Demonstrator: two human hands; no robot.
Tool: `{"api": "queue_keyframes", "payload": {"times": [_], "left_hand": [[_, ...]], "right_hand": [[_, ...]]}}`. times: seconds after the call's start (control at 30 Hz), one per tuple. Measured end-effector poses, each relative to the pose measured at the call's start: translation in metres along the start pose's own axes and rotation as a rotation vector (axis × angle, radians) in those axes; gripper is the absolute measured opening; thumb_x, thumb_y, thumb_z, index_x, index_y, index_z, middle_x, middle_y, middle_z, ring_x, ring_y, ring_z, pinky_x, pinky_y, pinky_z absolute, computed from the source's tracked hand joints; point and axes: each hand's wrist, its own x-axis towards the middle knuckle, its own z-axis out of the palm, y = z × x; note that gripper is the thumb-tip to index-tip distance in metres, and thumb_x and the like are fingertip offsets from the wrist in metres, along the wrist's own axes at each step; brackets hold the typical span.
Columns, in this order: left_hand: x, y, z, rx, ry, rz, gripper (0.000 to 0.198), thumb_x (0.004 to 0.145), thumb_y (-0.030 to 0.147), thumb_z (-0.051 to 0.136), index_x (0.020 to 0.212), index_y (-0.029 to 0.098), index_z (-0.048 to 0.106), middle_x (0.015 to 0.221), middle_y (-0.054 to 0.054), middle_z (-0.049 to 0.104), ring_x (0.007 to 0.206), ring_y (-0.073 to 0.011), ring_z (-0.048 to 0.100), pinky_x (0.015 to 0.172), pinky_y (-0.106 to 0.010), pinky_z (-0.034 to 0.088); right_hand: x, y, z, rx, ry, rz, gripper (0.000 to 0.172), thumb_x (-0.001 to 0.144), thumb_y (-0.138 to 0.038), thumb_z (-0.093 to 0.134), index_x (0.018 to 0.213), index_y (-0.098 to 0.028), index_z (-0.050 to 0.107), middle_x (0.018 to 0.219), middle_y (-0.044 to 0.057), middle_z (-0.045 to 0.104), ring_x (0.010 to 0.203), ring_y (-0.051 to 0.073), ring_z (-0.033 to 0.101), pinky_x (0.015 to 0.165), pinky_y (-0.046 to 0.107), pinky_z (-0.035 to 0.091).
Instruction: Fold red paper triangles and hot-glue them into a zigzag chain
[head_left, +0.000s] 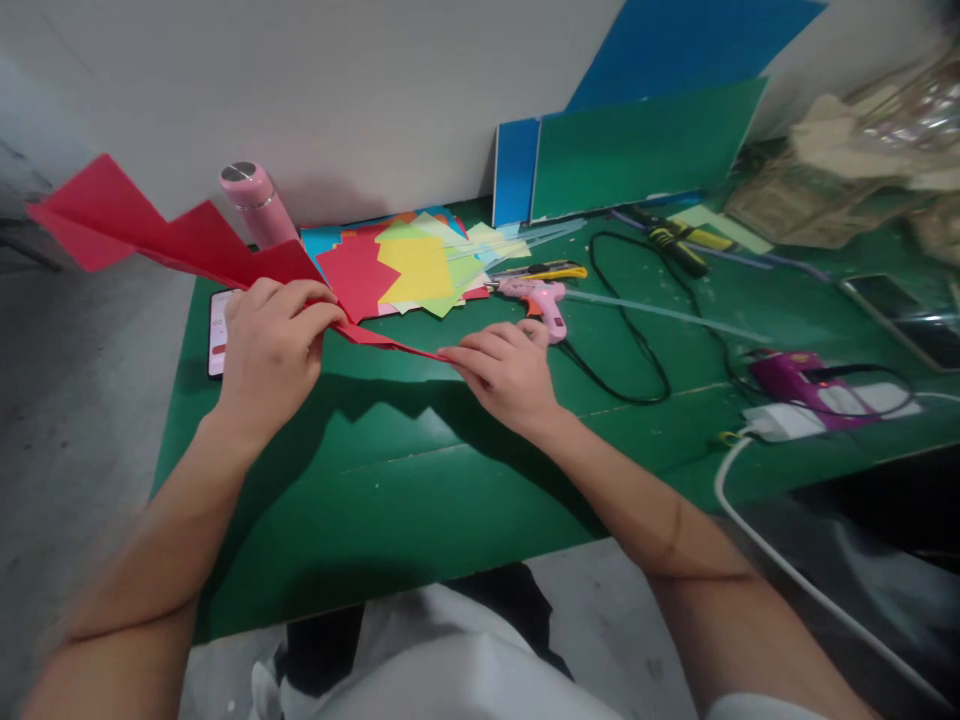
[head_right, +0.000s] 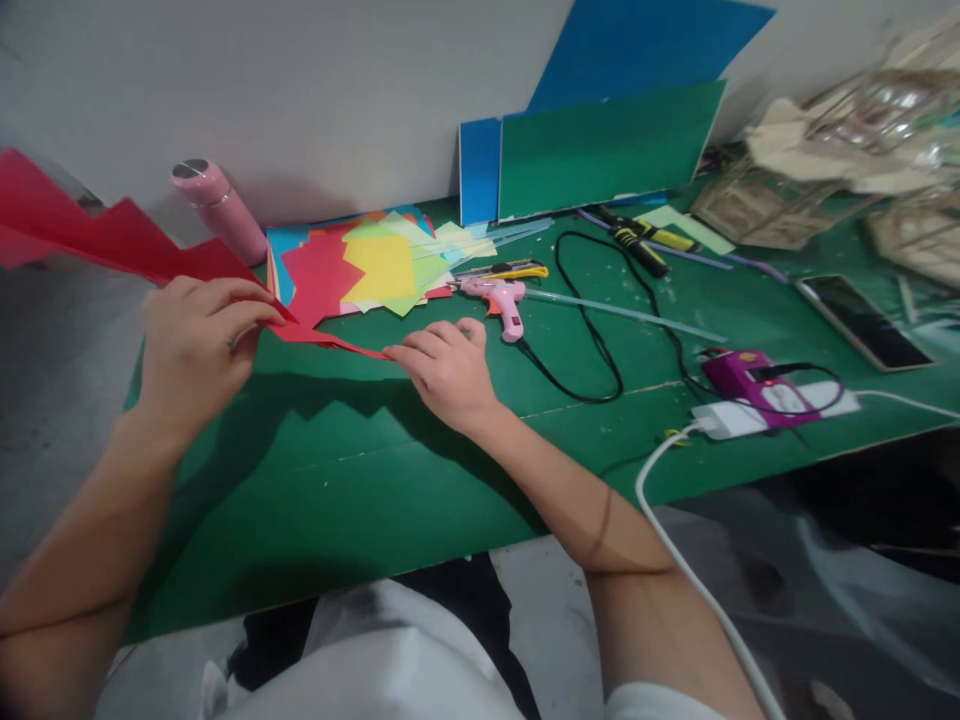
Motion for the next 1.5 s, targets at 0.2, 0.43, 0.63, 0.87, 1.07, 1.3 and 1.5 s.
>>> {"api": "queue_keyframes", "payload": {"times": [0.2, 0.43, 0.63, 0.87, 1.07, 1.3, 1.5], "left_hand": [[-0.004, -0.004, 0.008, -0.053, 0.165, -0.022, 0.022, 0.095, 0.021, 0.045, 0.094, 0.023, 0.067, 0.141, -0.002, 0.053, 0.087, -0.0186, 0.061, 0.078, -0.038, 0.043], [-0.009, 0.003, 0.018, -0.162, 0.125, -0.112, 0.02, 0.095, 0.025, 0.048, 0.089, 0.025, 0.068, 0.142, 0.004, 0.051, 0.117, -0.0268, 0.05, 0.101, -0.052, 0.032], [-0.005, 0.013, 0.033, -0.158, 0.082, 0.011, 0.016, 0.091, 0.019, 0.052, 0.09, 0.027, 0.066, 0.128, -0.003, 0.062, 0.13, -0.0293, 0.043, 0.108, -0.059, 0.022], [-0.001, 0.014, 0.053, 0.055, 0.1, 0.238, 0.023, 0.095, 0.013, 0.043, 0.101, 0.021, 0.064, 0.094, -0.006, 0.072, 0.082, -0.02, 0.061, 0.073, -0.035, 0.043], [-0.005, 0.023, 0.054, 0.067, 0.276, 0.282, 0.023, 0.094, 0.011, 0.048, 0.101, 0.023, 0.066, 0.093, -0.004, 0.073, 0.079, -0.0166, 0.061, 0.069, -0.032, 0.039], [-0.005, 0.023, 0.043, -0.119, 0.1, 0.157, 0.025, 0.096, 0.018, 0.046, 0.109, 0.023, 0.066, 0.1, -0.007, 0.072, 0.084, -0.0191, 0.065, 0.073, -0.033, 0.042], [0.001, 0.024, 0.029, -0.374, -0.148, 0.072, 0.024, 0.092, 0.023, 0.053, 0.113, 0.018, 0.064, 0.112, -0.01, 0.068, 0.098, -0.0222, 0.064, 0.081, -0.031, 0.049]], "right_hand": [[-0.001, 0.011, -0.007, -0.115, 0.188, 0.095, 0.024, 0.095, -0.033, 0.052, 0.116, -0.034, 0.064, 0.097, 0.001, 0.071, 0.087, 0.018, 0.058, 0.083, 0.039, 0.03], [0.002, 0.028, -0.011, -0.088, 0.388, 0.067, 0.02, 0.093, -0.031, 0.053, 0.087, -0.033, 0.072, 0.084, 0.0, 0.066, 0.083, 0.019, 0.055, 0.083, 0.04, 0.033], [-0.002, 0.046, -0.008, -0.149, 0.437, 0.364, 0.021, 0.087, -0.039, 0.058, 0.082, -0.027, 0.074, 0.076, 0.006, 0.051, 0.083, 0.025, 0.052, 0.081, 0.048, 0.035], [-0.001, 0.059, 0.005, 0.373, 0.481, 0.542, 0.036, 0.081, -0.042, 0.066, 0.113, -0.03, 0.056, 0.075, -0.001, 0.057, 0.069, 0.019, 0.057, 0.07, 0.04, 0.049], [0.002, 0.065, 0.034, 1.044, 0.492, 0.764, 0.059, 0.064, -0.049, 0.081, 0.104, -0.032, 0.04, 0.092, -0.004, 0.062, 0.074, 0.014, 0.066, 0.063, 0.03, 0.056], [0.005, 0.064, 0.032, 1.537, 0.236, 0.808, 0.051, 0.062, -0.057, 0.08, 0.099, -0.033, 0.054, 0.092, -0.008, 0.067, 0.083, 0.009, 0.067, 0.074, 0.022, 0.057], [0.0, 0.071, 0.033, 1.48, 0.177, 0.682, 0.038, 0.078, -0.064, 0.062, 0.1, -0.034, 0.061, 0.101, -0.004, 0.069, 0.092, 0.013, 0.066, 0.073, 0.026, 0.055]]}}
